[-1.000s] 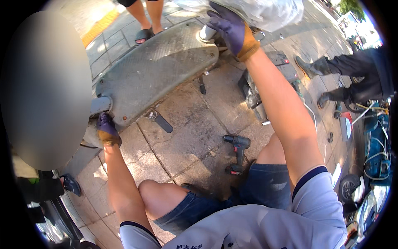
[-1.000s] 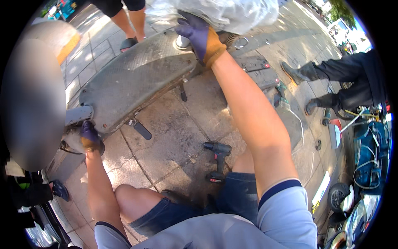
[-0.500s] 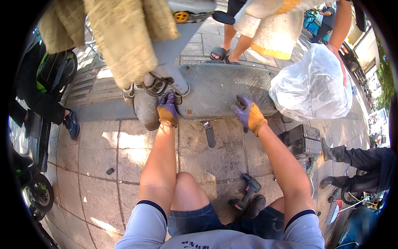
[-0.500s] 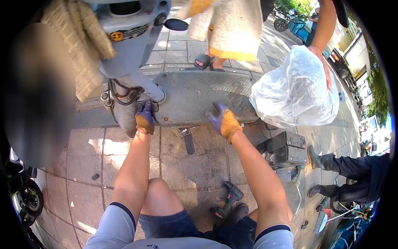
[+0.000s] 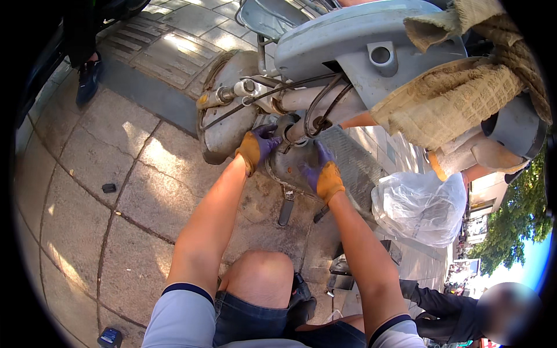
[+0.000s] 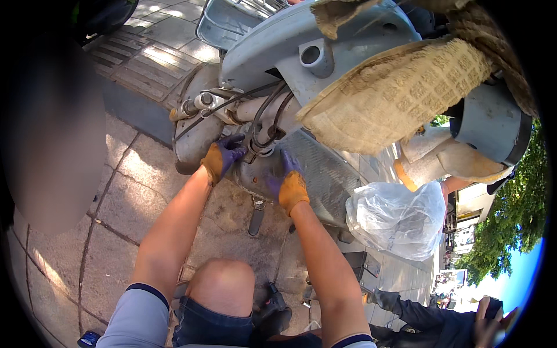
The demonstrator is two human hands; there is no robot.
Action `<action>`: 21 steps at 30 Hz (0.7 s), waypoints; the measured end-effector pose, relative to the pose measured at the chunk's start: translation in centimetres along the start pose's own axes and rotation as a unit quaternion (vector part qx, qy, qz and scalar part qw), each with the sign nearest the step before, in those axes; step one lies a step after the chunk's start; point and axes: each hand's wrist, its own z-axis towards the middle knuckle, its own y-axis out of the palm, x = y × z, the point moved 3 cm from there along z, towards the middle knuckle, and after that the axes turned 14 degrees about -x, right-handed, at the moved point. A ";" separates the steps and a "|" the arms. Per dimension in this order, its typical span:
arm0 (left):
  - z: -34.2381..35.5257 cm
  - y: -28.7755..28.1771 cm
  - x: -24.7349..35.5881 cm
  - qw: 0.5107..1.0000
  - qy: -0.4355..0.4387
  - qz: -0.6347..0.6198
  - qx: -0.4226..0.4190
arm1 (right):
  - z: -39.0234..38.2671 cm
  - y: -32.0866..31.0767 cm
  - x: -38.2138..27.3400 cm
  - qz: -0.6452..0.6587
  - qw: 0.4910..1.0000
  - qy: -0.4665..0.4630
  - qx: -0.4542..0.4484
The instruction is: The person sits on the sidewalk and uses a power drill to remove screws from the floorboard of a scooter. They then remove the floorboard and proceed to detach the handlebars from the scooter's stem.
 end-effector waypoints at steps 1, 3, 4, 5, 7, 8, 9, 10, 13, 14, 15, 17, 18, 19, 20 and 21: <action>0.1 -0.2 0.1 1.000 0.008 0.024 -0.007 | 0.4 0.1 0.2 -0.046 0.998 -0.029 0.022; -0.2 -0.4 -0.1 0.999 0.011 0.041 -0.017 | 0.8 0.5 0.2 -0.080 0.992 -0.074 0.057; -0.3 -0.5 -0.1 0.998 0.012 0.050 -0.021 | 1.0 0.7 0.3 -0.081 0.990 -0.094 0.059; -0.3 -0.7 -0.1 0.998 0.010 0.062 -0.016 | 1.4 0.6 -0.2 -0.082 0.988 -0.115 0.062; -0.5 -0.8 0.0 0.996 0.005 0.087 -0.006 | 2.0 0.4 -1.1 -0.051 0.987 -0.149 0.034; -0.2 -0.2 -0.2 0.998 0.007 0.065 -0.008 | 1.7 -0.3 -1.5 -0.001 0.992 -0.125 0.031; -0.1 -0.4 -0.5 0.999 0.005 0.051 -0.005 | 1.6 -0.2 -2.3 0.058 0.992 -0.106 0.027; 0.0 -0.6 -0.9 0.999 0.003 0.037 -0.001 | 1.5 -0.1 -2.9 0.117 0.989 -0.086 0.021; 0.4 -0.5 -1.2 0.999 0.017 0.042 0.006 | 1.5 0.0 -3.5 0.176 0.982 -0.053 0.040; 0.6 -0.6 -1.5 0.999 0.027 0.039 0.011 | 1.7 -0.1 -3.3 0.121 0.992 -0.034 0.028; 0.9 -0.5 -1.8 0.999 0.037 0.036 0.014 | 1.9 -0.4 -2.9 0.065 0.998 -0.015 0.016; 1.0 -0.3 -1.9 0.998 0.037 0.040 0.020 | 2.2 -0.8 -2.2 -0.031 0.999 -0.008 0.012; 0.8 -0.2 -1.7 0.998 0.027 0.047 0.021 | 2.2 -0.8 -1.9 -0.071 0.997 -0.021 0.020; 0.7 0.1 -1.5 0.998 0.018 0.053 0.022 | 2.2 -0.9 -1.6 -0.111 0.993 -0.032 0.027; 0.4 -0.1 -1.1 0.998 0.022 0.042 0.029 | 2.4 -0.8 -2.1 -0.098 0.994 -0.044 0.022; 0.2 -0.2 -0.7 0.999 0.027 0.031 0.035 | 2.5 -0.9 -2.8 -0.085 0.995 -0.055 0.017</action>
